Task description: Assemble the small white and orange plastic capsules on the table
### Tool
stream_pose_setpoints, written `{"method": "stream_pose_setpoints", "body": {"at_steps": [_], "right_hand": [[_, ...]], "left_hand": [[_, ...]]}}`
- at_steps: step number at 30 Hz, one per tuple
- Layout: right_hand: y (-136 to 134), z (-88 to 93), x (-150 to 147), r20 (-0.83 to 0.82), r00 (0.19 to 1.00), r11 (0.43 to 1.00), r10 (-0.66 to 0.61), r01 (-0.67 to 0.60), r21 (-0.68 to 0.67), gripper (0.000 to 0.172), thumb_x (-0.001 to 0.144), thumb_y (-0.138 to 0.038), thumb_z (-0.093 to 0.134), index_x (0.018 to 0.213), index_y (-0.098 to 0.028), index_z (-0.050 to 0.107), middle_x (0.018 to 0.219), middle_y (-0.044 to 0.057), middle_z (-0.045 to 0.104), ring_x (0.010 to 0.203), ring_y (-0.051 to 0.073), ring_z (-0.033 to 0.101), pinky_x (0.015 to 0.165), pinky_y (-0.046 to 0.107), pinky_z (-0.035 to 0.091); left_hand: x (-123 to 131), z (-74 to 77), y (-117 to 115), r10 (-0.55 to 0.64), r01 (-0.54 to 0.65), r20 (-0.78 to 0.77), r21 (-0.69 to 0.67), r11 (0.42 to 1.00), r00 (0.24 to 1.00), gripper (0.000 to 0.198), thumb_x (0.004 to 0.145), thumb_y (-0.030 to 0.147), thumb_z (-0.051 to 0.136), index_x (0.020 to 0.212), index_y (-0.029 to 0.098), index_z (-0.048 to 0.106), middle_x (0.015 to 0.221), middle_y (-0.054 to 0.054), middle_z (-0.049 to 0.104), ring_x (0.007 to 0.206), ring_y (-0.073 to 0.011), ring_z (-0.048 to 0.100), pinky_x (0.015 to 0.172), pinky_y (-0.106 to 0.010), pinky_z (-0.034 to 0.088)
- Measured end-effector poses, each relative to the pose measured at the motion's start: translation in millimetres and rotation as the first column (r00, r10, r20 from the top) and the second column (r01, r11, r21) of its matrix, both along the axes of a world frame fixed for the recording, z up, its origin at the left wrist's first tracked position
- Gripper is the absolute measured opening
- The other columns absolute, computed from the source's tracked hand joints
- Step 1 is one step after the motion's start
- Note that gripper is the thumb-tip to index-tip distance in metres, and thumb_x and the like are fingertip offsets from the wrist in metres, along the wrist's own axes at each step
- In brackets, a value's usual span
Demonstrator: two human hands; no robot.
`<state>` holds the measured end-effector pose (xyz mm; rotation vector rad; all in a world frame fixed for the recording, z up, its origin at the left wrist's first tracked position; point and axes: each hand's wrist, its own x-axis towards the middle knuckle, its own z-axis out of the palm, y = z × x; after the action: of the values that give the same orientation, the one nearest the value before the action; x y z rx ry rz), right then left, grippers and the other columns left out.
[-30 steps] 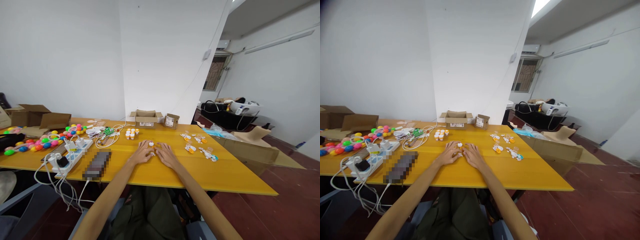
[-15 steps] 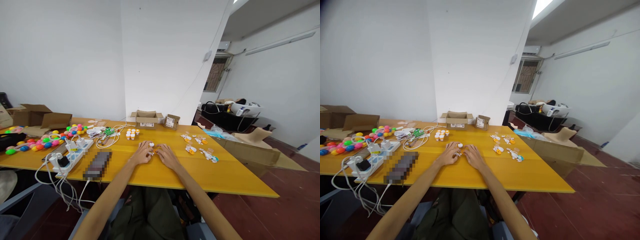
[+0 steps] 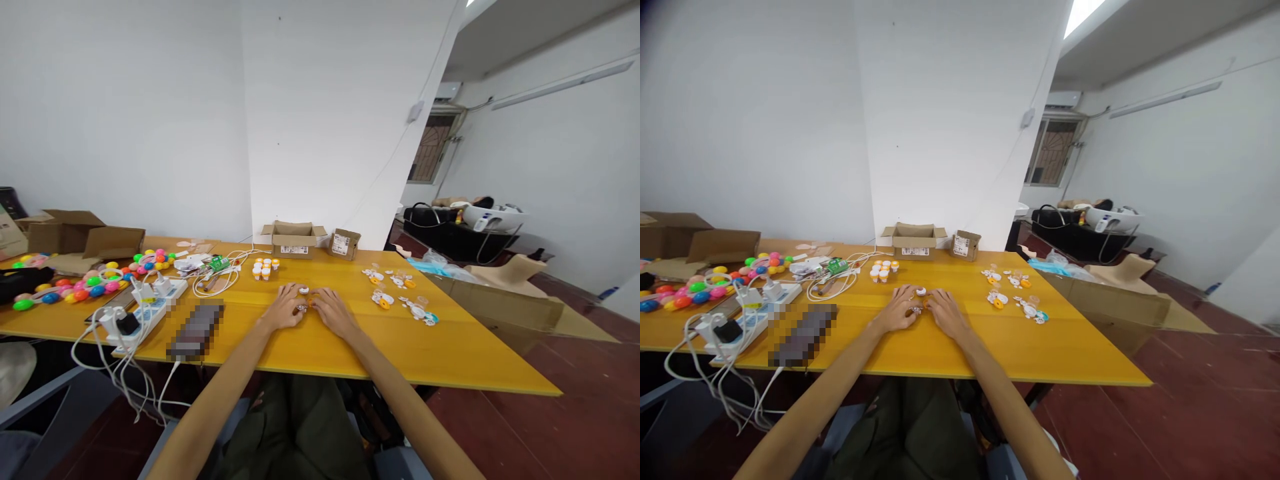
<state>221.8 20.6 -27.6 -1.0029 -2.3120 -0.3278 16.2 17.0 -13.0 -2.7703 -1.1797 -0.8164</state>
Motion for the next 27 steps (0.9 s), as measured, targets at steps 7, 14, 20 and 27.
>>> {"method": "stream_pose_setpoints", "body": {"at_steps": [7,14,20,27], "right_hand": [[0,0.9,-1,-0.016,1.000,1.000,-0.003,0.003,0.000,0.022,0.096,-0.012,0.048,0.092,-0.023,0.066,0.118,0.010,0.066,0.105,0.024,0.058,0.086,0.038,0.047],[4,-0.7,1,-0.090,0.995,0.998,-0.052,0.055,0.029,0.027,0.095,-0.008,0.043,0.092,-0.024,0.064,0.113,0.009,0.066,0.103,0.024,0.059,0.087,0.038,0.047],[16,-5.7,14,-0.220,0.964,0.986,-0.149,0.161,0.039,0.025,0.095,-0.009,0.043,0.089,-0.024,0.063,0.109,0.009,0.067,0.099,0.024,0.060,0.086,0.039,0.048],[24,-16.3,18,-0.183,0.967,0.984,-0.175,0.167,-0.060,0.025,0.089,-0.007,0.049,0.080,-0.024,0.063,0.105,0.009,0.067,0.096,0.025,0.061,0.079,0.037,0.049]], "left_hand": [[2,7.6,-5,0.007,-0.008,-0.035,-0.015,1.000,0.999,0.030,0.084,0.021,0.056,0.107,0.028,0.074,0.129,-0.009,0.059,0.118,-0.0306,0.047,0.100,-0.049,0.038],[3,9.7,-7,-0.005,0.007,-0.060,0.029,1.000,0.998,0.029,0.087,0.022,0.053,0.108,0.026,0.073,0.112,-0.009,0.066,0.116,-0.0296,0.048,0.101,-0.047,0.037],[3,7.4,-6,0.001,0.005,-0.085,0.063,0.998,0.996,0.032,0.086,0.023,0.054,0.113,0.026,0.072,0.114,-0.008,0.067,0.117,-0.0297,0.048,0.100,-0.048,0.038],[3,6.1,-5,0.022,-0.014,-0.095,0.082,0.997,0.995,0.031,0.088,0.024,0.053,0.114,0.027,0.071,0.116,-0.007,0.068,0.117,-0.0298,0.048,0.099,-0.048,0.038]]}}
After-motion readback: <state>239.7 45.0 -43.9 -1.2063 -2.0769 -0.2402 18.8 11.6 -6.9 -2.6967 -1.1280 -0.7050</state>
